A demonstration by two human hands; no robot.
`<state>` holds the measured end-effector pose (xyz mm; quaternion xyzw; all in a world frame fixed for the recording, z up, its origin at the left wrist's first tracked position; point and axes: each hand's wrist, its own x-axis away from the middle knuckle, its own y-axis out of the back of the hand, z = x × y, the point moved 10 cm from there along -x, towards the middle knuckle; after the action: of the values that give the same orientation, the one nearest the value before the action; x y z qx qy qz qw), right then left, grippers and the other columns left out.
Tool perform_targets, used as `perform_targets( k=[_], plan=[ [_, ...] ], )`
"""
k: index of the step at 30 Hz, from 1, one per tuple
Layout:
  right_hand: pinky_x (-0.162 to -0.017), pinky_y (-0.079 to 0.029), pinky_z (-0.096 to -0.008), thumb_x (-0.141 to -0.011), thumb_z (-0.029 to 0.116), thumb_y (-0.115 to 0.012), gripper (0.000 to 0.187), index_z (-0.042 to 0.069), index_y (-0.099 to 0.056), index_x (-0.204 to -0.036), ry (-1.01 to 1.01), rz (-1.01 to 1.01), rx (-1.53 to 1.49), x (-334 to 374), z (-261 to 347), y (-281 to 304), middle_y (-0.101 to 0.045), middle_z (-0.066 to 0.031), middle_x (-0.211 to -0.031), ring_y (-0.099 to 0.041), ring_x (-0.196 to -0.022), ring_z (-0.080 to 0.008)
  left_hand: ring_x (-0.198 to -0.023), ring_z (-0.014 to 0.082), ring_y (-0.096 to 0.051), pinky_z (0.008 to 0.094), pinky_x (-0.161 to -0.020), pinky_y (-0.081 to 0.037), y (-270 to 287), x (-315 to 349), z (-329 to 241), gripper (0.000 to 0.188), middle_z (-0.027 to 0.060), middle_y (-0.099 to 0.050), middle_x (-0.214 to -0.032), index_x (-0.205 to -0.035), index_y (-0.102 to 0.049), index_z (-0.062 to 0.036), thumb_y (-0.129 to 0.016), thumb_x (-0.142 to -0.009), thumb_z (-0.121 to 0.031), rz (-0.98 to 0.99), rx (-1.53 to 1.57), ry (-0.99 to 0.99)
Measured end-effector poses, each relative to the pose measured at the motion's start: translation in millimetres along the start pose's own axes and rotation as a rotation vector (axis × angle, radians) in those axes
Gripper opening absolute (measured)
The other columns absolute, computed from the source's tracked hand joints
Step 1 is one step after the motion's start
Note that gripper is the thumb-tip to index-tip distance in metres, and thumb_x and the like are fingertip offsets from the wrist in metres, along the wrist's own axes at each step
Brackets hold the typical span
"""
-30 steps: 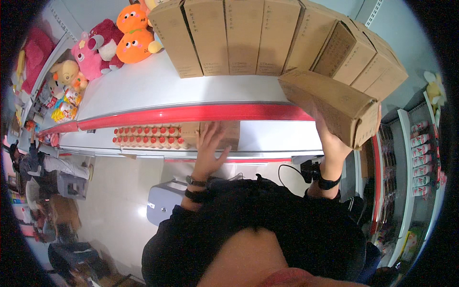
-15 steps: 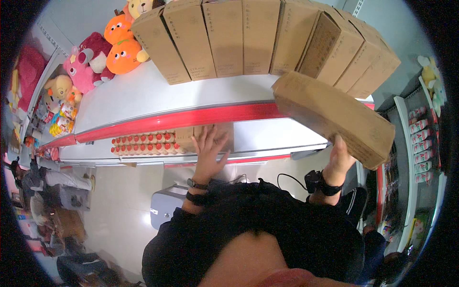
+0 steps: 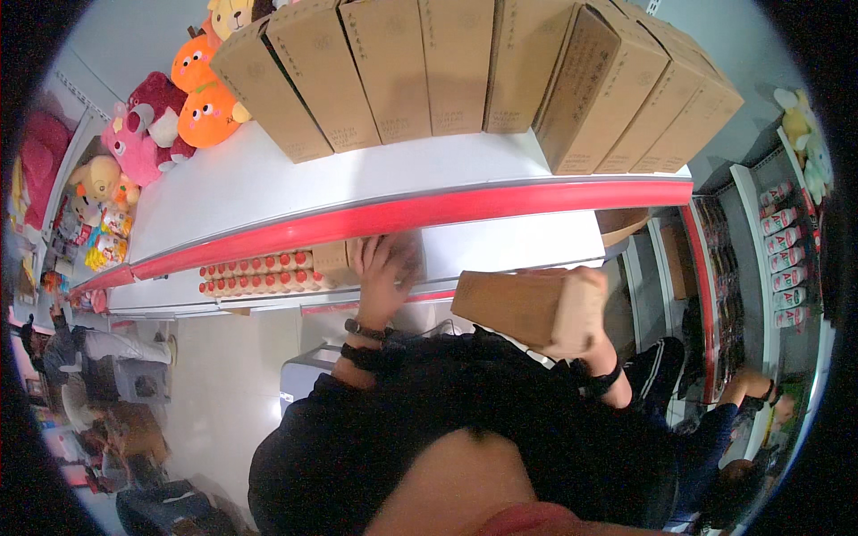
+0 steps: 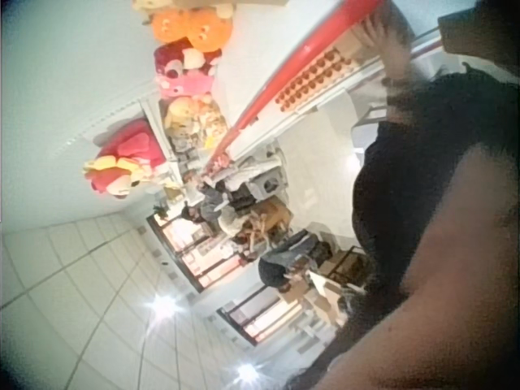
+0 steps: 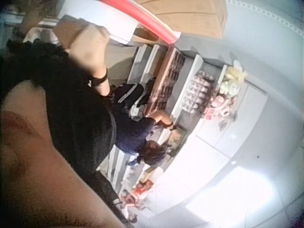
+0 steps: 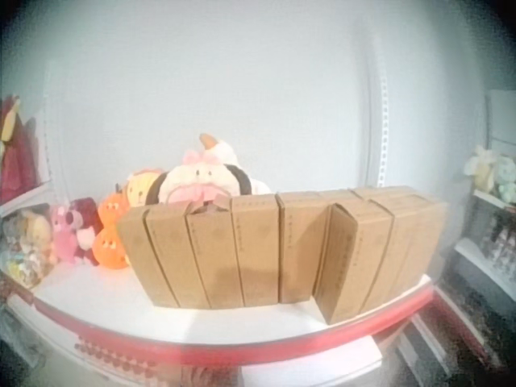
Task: The person organizes rows of small bottles on a lower shelf by hand and then places several cardboard boxes into alignment on the upper shelf next to plush toys.
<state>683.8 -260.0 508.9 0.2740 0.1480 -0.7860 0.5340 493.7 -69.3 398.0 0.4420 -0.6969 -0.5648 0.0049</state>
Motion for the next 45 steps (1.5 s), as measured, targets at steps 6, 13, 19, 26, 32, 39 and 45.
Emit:
perform_targets(
  k=[6, 13, 19, 26, 32, 39, 45],
  plan=[
    [-0.076, -0.049, -0.0380, -0.056, 0.029, -0.079, 0.066, 0.000, -0.051, -0.108, -0.168, 0.358, 0.509, 10, -97, -39, -0.058, -0.0178, -0.101, -0.058, -0.093, -0.0301, -0.122, 0.0259, -0.036, 0.0440, -0.100, -0.021, -11, 2, 8, 0.038, 0.0037, -0.048, -0.127, -0.106, -0.063, -0.0166, -0.069, -0.071, -0.029, -0.015, -0.083, 0.007],
    [-0.078, -0.049, -0.0351, -0.061, 0.021, -0.081, 0.078, -0.004, -0.029, -0.113, -0.147, 0.162, 0.619, -11, -194, -44, -0.060, -0.0187, -0.095, -0.062, -0.091, -0.0281, -0.113, 0.0203, -0.045, 0.0389, -0.096, -0.023, -10, 5, 0, 0.028, -0.0002, -0.056, -0.115, -0.097, -0.062, -0.0147, -0.066, -0.073, -0.028, -0.234, -0.070, -0.018],
    [-0.070, -0.051, -0.0349, -0.060, 0.020, -0.080, 0.067, -0.004, -0.037, -0.105, -0.320, -0.055, 0.574, -19, -237, -46, -0.061, -0.0188, -0.089, -0.063, -0.084, -0.0307, -0.111, 0.0212, -0.047, 0.0394, -0.094, -0.029, -11, 8, -2, 0.033, -0.0005, -0.056, -0.117, -0.101, -0.061, -0.0139, -0.070, -0.073, -0.029, -0.237, -0.104, -0.061],
    [-0.068, -0.049, -0.0411, -0.060, 0.024, -0.076, 0.069, -0.001, -0.037, -0.110, -0.383, -0.127, 0.546, -9, -251, -47, -0.060, -0.0224, -0.092, -0.059, -0.083, -0.0392, -0.112, 0.0199, -0.046, 0.0395, -0.095, -0.026, -8, 4, -2, 0.035, -0.0005, -0.056, -0.117, -0.103, -0.060, -0.0137, -0.069, -0.072, -0.029, -0.260, -0.066, -0.046],
    [-0.070, -0.049, -0.0409, -0.061, 0.021, -0.076, 0.072, -0.002, -0.032, -0.112, -0.345, -0.106, 0.573, -18, -231, -52, -0.059, -0.0225, -0.092, -0.059, -0.085, -0.0391, -0.114, 0.0190, -0.045, 0.0387, -0.095, -0.025, -5, 4, -5, 0.035, -0.0002, -0.055, -0.119, -0.103, -0.061, -0.0139, -0.069, -0.073, -0.029, -0.279, -0.092, -0.057],
    [-0.094, -0.039, -0.0359, -0.059, 0.016, -0.084, 0.087, -0.001, -0.026, -0.121, -0.489, 0.044, 0.236, -14, -239, -46, -0.044, -0.0163, -0.119, -0.046, -0.111, -0.0256, -0.113, 0.0189, -0.046, 0.0376, -0.094, -0.026, 1, 3, -11, 0.032, -0.0005, -0.056, -0.118, -0.100, -0.061, -0.0137, -0.068, -0.072, -0.029, -0.287, -0.086, -0.070],
    [-0.089, -0.043, -0.0350, -0.058, 0.015, -0.083, 0.075, 0.001, -0.040, -0.118, -0.262, 0.261, 0.327, -60, -159, -59, -0.053, -0.0133, -0.109, -0.052, -0.104, -0.0248, -0.115, 0.0178, -0.046, 0.0384, -0.094, -0.027, 0, 6, -6, 0.030, -0.0010, -0.056, -0.119, -0.099, -0.062, -0.0143, -0.067, -0.075, -0.031, -0.290, -0.065, -0.035]
  ],
)
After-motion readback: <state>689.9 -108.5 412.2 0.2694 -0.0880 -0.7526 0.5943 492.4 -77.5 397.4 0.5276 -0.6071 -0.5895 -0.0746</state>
